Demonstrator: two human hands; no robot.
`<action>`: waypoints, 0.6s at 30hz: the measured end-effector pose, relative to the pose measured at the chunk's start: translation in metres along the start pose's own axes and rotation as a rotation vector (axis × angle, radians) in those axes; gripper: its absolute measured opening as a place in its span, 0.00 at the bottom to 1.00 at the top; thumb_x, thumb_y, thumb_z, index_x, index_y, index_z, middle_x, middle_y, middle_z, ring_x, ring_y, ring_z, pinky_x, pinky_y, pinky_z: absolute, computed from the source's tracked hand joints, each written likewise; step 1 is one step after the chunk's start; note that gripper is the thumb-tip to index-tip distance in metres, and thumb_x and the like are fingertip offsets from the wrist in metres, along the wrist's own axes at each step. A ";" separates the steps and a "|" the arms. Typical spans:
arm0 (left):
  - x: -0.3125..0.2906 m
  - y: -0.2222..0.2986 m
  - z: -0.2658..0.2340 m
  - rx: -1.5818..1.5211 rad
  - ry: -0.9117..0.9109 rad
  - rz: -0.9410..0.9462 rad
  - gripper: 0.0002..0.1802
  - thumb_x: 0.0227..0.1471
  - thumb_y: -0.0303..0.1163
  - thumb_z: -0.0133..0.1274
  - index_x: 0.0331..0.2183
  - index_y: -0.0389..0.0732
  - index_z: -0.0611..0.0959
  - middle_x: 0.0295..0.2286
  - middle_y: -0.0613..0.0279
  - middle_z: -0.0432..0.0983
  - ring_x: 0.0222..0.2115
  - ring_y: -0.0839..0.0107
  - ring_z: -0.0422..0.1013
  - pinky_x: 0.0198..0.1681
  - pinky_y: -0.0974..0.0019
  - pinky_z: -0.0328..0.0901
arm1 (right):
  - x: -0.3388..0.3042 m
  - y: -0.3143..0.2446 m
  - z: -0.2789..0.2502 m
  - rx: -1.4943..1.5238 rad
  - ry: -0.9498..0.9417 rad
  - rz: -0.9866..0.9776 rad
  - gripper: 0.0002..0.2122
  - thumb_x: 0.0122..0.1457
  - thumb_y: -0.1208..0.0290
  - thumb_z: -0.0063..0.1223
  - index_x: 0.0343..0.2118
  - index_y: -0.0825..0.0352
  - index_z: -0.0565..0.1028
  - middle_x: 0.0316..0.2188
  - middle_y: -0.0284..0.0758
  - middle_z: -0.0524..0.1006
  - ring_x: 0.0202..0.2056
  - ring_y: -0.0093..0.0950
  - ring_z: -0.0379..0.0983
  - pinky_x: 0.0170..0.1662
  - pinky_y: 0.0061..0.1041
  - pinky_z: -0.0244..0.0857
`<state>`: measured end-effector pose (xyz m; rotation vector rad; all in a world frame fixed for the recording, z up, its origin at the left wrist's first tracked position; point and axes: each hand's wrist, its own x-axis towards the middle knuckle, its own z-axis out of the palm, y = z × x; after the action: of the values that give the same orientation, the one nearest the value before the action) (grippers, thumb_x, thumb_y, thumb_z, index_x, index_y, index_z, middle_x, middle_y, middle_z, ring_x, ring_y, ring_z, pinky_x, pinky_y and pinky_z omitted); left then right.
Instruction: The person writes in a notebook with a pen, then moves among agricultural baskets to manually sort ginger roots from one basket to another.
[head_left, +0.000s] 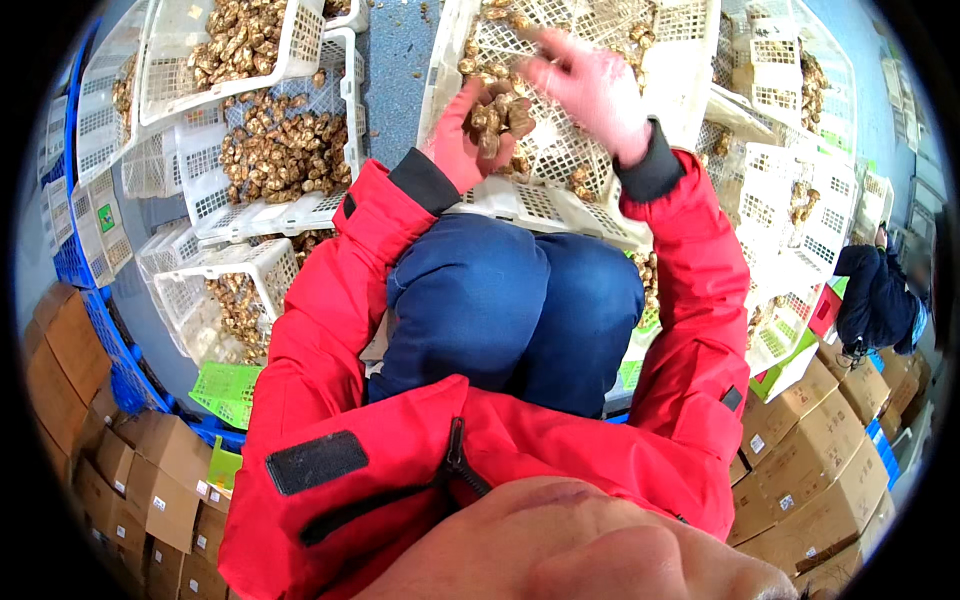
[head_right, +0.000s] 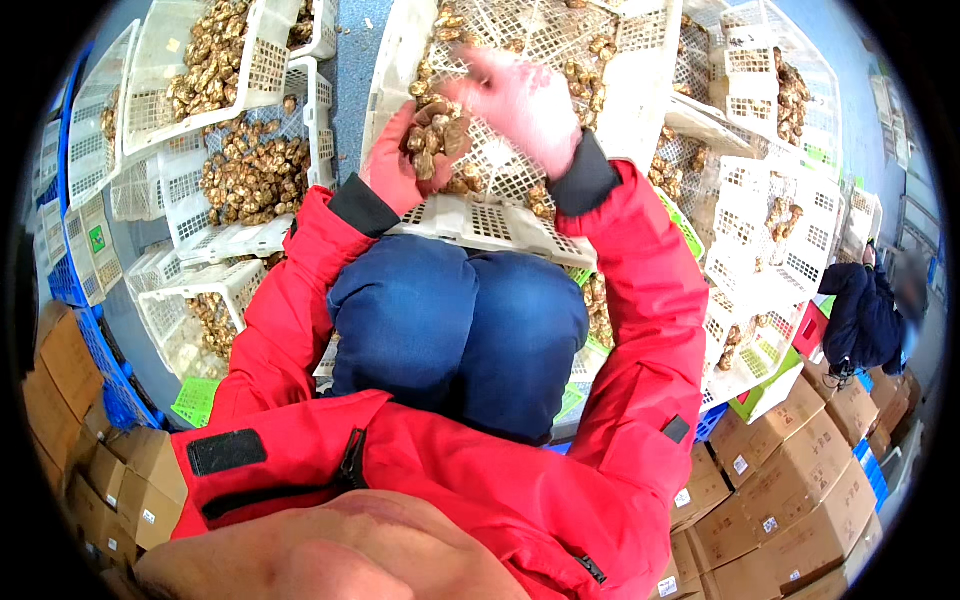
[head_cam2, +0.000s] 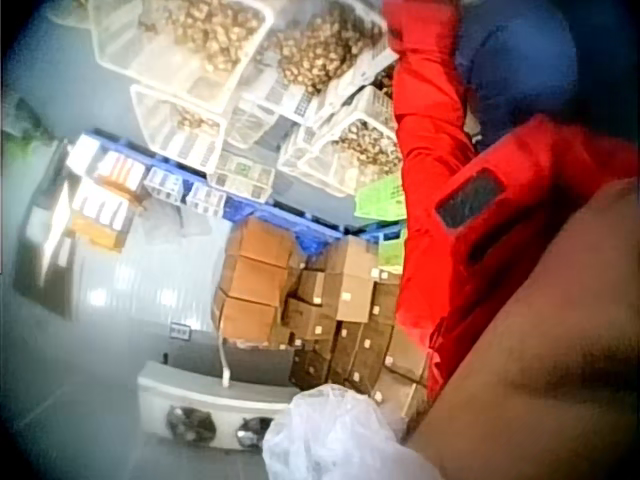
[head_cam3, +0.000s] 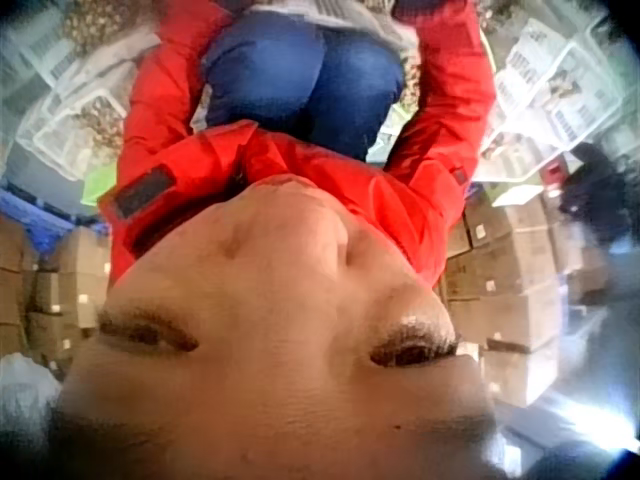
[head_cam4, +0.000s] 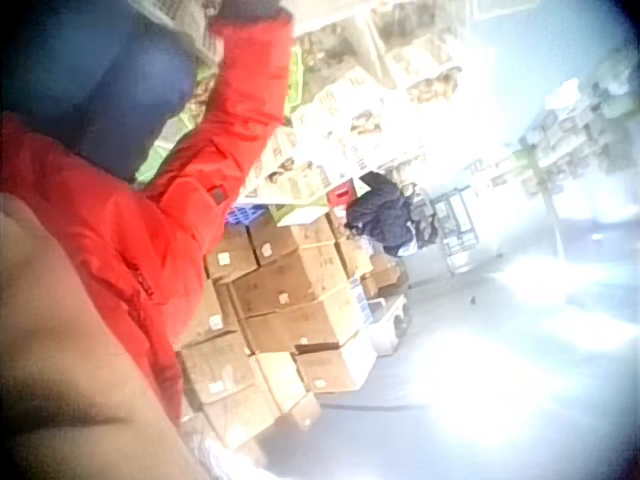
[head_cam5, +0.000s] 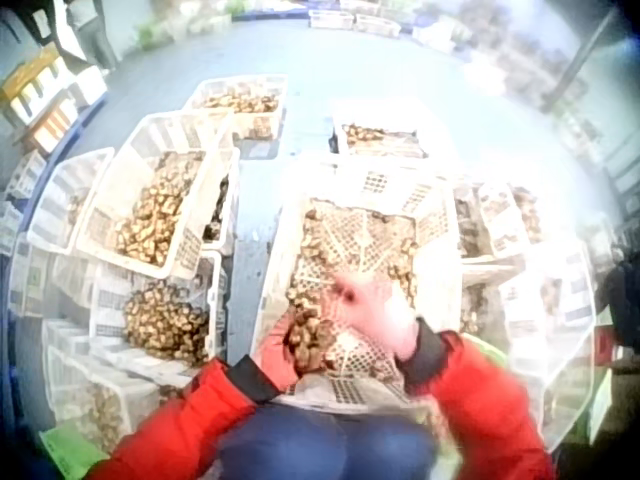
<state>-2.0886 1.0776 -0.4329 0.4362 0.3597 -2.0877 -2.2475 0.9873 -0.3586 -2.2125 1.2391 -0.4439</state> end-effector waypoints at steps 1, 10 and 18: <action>-0.002 0.002 -0.002 -0.033 -0.027 -0.022 0.15 0.53 0.40 0.44 0.41 0.44 0.72 0.42 0.56 0.67 0.39 0.63 0.66 0.29 0.71 0.66 | 0.023 0.006 0.001 0.066 0.026 0.107 0.18 0.49 0.55 0.48 0.38 0.61 0.72 0.28 0.40 0.75 0.30 0.32 0.73 0.32 0.27 0.65; -0.013 0.004 -0.003 -0.066 -0.005 -0.096 0.10 0.52 0.35 0.46 0.38 0.48 0.74 0.37 0.55 0.70 0.30 0.61 0.70 0.18 0.76 0.61 | 0.134 0.095 0.090 -0.310 0.163 0.106 0.13 0.51 0.64 0.39 0.37 0.60 0.71 0.30 0.42 0.74 0.35 0.38 0.70 0.40 0.35 0.63; -0.030 0.018 0.003 -0.145 -0.146 0.032 0.12 0.53 0.32 0.43 0.41 0.47 0.73 0.36 0.56 0.67 0.28 0.65 0.66 0.18 0.77 0.59 | 0.168 0.093 0.121 -0.203 -0.140 0.144 0.13 0.52 0.69 0.34 0.27 0.64 0.75 0.26 0.42 0.75 0.29 0.36 0.73 0.30 0.34 0.67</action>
<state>-2.0592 1.0893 -0.4184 0.2010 0.4113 -2.0325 -2.1580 0.8422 -0.5089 -2.2560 1.4085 -0.1080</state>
